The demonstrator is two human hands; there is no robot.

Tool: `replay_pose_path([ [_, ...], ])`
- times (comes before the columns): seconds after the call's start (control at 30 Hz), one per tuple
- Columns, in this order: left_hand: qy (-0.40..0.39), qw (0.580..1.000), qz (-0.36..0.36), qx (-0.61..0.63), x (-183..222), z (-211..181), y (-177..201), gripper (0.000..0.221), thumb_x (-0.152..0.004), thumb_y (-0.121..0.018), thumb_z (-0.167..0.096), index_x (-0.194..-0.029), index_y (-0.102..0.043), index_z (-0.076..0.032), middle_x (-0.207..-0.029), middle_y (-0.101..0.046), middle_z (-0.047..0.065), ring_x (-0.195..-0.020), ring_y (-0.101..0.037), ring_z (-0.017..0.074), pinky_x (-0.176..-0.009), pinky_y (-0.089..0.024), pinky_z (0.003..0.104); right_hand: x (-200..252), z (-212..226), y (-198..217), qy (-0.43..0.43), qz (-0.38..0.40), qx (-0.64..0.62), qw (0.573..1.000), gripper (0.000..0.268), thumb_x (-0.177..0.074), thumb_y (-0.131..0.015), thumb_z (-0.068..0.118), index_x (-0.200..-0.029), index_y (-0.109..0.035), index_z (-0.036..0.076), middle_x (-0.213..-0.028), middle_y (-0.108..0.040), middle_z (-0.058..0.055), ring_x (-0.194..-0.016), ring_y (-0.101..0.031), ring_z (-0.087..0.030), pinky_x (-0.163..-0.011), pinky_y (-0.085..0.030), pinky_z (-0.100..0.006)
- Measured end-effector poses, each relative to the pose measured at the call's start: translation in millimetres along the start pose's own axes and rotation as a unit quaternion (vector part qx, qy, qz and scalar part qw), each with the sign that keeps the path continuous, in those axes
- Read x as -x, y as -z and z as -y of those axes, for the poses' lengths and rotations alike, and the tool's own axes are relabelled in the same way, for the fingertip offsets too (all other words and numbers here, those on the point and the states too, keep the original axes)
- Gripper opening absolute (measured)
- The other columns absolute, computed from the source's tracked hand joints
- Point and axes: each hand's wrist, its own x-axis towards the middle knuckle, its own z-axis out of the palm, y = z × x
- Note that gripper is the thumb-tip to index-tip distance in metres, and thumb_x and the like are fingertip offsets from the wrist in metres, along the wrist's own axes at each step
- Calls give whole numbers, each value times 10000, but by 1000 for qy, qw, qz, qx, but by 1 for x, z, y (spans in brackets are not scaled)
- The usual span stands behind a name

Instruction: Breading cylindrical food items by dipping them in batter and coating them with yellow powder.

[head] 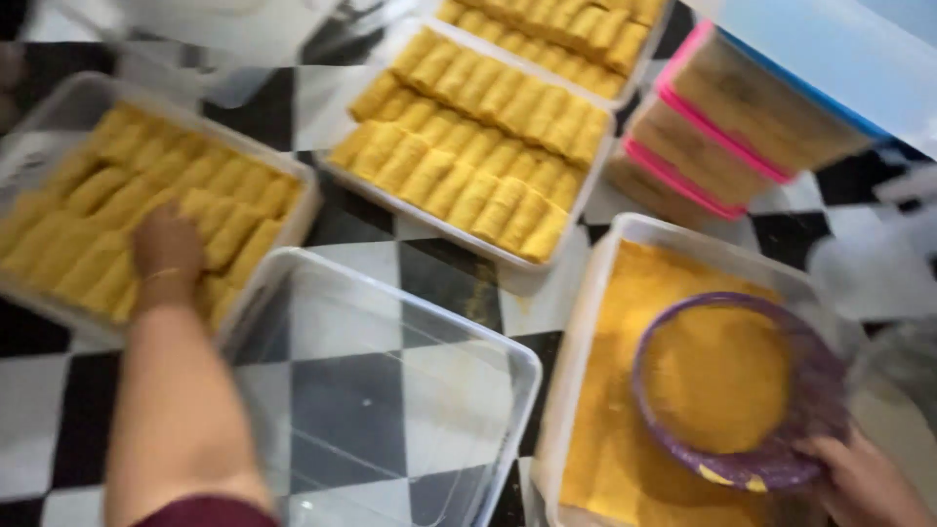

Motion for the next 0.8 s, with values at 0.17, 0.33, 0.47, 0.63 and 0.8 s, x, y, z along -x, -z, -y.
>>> replay_pose_path([
  [0.17,-64,991,-99,-65,59,-74,71,373,-1009,-686,-315,-1237,-706,-20,-1165,-672,270,-990,-581,477,-802,-463,573,6,-4,-9,35,-20,-61,997,415,-906,-448,-103,-1306,-552,-65,-1131,-617,-251,-880,-561,-332,-748,-457,-423],
  [0.33,-107,988,-108,-3,139,-156,165,532,-1029,-745,-277,-1436,-701,63,-1519,-458,284,-1294,-382,478,-1008,-346,619,27,24,-31,51,-2,-87,995,447,-864,-484,-86,-1297,-578,-28,-1039,-638,-206,-737,-558,-256,-614,-476,-361],
  [0.47,-115,978,-87,153,213,-218,224,486,-991,-746,-108,-1395,-609,126,-1385,-456,347,-1227,-429,499,-1035,-373,582,38,29,-28,37,37,-88,995,300,-887,-506,-49,-1163,-625,-42,-935,-654,-180,-700,-562,-229,-605,-456,-329],
  [0.63,-99,958,-83,256,323,-292,262,447,-973,-669,-101,-1362,-569,95,-1394,-512,276,-1297,-445,417,-1137,-328,507,56,22,-32,90,14,-158,983,321,-889,-469,-75,-1200,-545,-52,-1133,-645,-216,-908,-609,-279,-821,-501,-350],
  [0.8,-100,855,95,500,442,-366,284,490,-798,-753,-178,-1268,-628,-121,-1307,-603,50,-1144,-581,196,-909,-469,316,72,24,-33,118,-14,-159,980,415,-883,-453,-76,-1278,-567,-19,-1023,-611,-170,-755,-554,-232,-667,-506,-320],
])
